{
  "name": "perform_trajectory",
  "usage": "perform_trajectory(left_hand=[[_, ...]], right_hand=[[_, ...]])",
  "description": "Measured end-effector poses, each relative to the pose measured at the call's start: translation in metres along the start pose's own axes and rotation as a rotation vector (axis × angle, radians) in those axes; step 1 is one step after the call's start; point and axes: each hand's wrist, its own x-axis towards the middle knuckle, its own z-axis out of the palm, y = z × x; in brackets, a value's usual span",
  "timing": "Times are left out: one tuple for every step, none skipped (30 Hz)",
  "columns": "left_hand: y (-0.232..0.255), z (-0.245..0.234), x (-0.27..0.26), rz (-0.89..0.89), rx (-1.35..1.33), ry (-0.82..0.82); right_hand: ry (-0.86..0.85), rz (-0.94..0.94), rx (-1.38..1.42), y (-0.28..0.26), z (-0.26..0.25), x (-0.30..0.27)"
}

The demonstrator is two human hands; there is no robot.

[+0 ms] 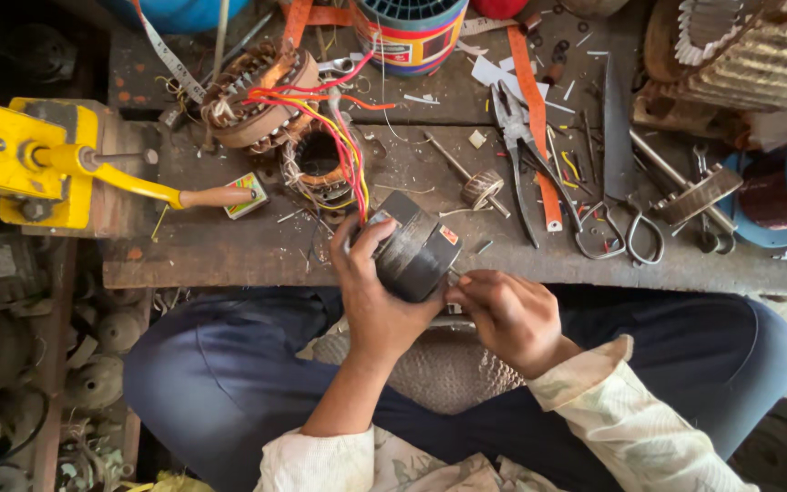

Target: The person disassembles a small electric motor by removing the end cap and rotor, then applies lubricant from a red bottle to the rotor shaft. They reassemble the motor by inserting the rotor back into the stator and securing the end cap, using pliers to tighten a screw.

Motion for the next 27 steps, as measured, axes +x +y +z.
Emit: perform_trajectory(left_hand=[[-0.001,0.001,0.0,-0.004,0.002,-0.014],[-0.002,0.001,-0.001,-0.008,0.003,-0.028],[-0.002,0.001,-0.001,-0.013,0.005,-0.038],[-0.001,0.001,-0.003,-0.013,-0.002,-0.037],[-0.001,0.002,-0.001,-0.005,-0.012,-0.035],[-0.002,0.002,0.001,0.004,-0.023,-0.034],[-0.002,0.003,0.0,0.002,-0.012,-0.045],[-0.003,0.004,0.0,0.0,-0.001,-0.056],[-0.004,0.003,-0.001,-0.002,0.013,-0.066],[-0.005,0.004,-0.004,0.006,-0.009,-0.044],[-0.005,0.005,-0.004,0.019,-0.027,-0.019],[-0.007,0.007,-0.004,0.032,-0.044,0.007],[-0.009,0.009,-0.005,0.053,-0.046,0.019],[-0.012,0.011,-0.006,0.074,-0.047,0.032],[-0.014,0.012,-0.01,0.089,-0.048,0.035],[-0.016,0.012,-0.013,0.092,-0.058,0.047],[-0.019,0.015,-0.012,0.101,-0.071,0.06],[-0.02,0.016,-0.013,0.111,-0.085,0.074],[-0.021,0.016,-0.011,0.139,-0.073,0.07],[-0.021,0.016,-0.009,0.167,-0.062,0.066],[-0.02,0.017,-0.009,0.191,-0.057,0.057],[-0.019,0.017,-0.01,0.239,-0.052,0.033],[-0.018,0.015,-0.01,0.287,-0.046,0.008],[-0.017,0.013,-0.011,0.335,-0.04,-0.017],[-0.016,0.011,-0.012,0.378,-0.064,-0.043],[-0.014,0.009,-0.014,0.421,-0.088,-0.068],[-0.013,0.007,-0.015,0.466,-0.112,-0.096]], right_hand=[[-0.029,0.302,0.15,0.001,0.003,0.001],[-0.061,0.603,0.302,0.001,0.005,0.001],[-0.099,0.901,0.455,0.001,0.005,0.002],[-0.102,0.991,0.644,0.006,0.007,0.007],[-0.096,1.073,0.833,0.011,0.006,0.013],[-0.09,1.15,1.023,0.012,0.006,0.017],[-0.081,1.014,0.753,0.012,0.004,0.019],[-0.071,0.871,0.487,0.008,0.002,0.018],[-0.062,0.721,0.228,0.002,0.002,0.016],[-0.078,0.682,0.168,-0.005,-0.001,0.013],[-0.091,0.637,0.113,-0.013,-0.002,0.011],[-0.104,0.591,0.057,-0.015,0.0,0.011],[-0.105,0.575,0.056,-0.015,0.001,0.011],[-0.105,0.559,0.054,-0.012,0.002,0.011],[-0.107,0.553,0.054,-0.009,0.002,0.008],[-0.147,0.706,0.217,-0.002,0.002,0.006],[-0.182,0.851,0.378,0.01,0.002,0.007],[-0.217,0.994,0.541,0.018,0.0,0.006],[-0.227,1.011,0.629,0.024,-0.002,0.005],[-0.237,1.027,0.717,0.029,-0.003,0.003],[-0.246,1.051,0.799,0.031,-0.006,-0.002],[-0.205,1.075,0.788,0.03,-0.007,-0.008],[-0.164,1.098,0.78,0.027,-0.006,-0.016],[-0.123,1.121,0.771,0.023,-0.005,-0.023],[-0.052,1.098,0.789,0.018,-0.003,-0.029],[0.019,1.073,0.806,0.014,0.0,-0.034],[0.092,1.046,0.824,0.014,0.005,-0.036]])
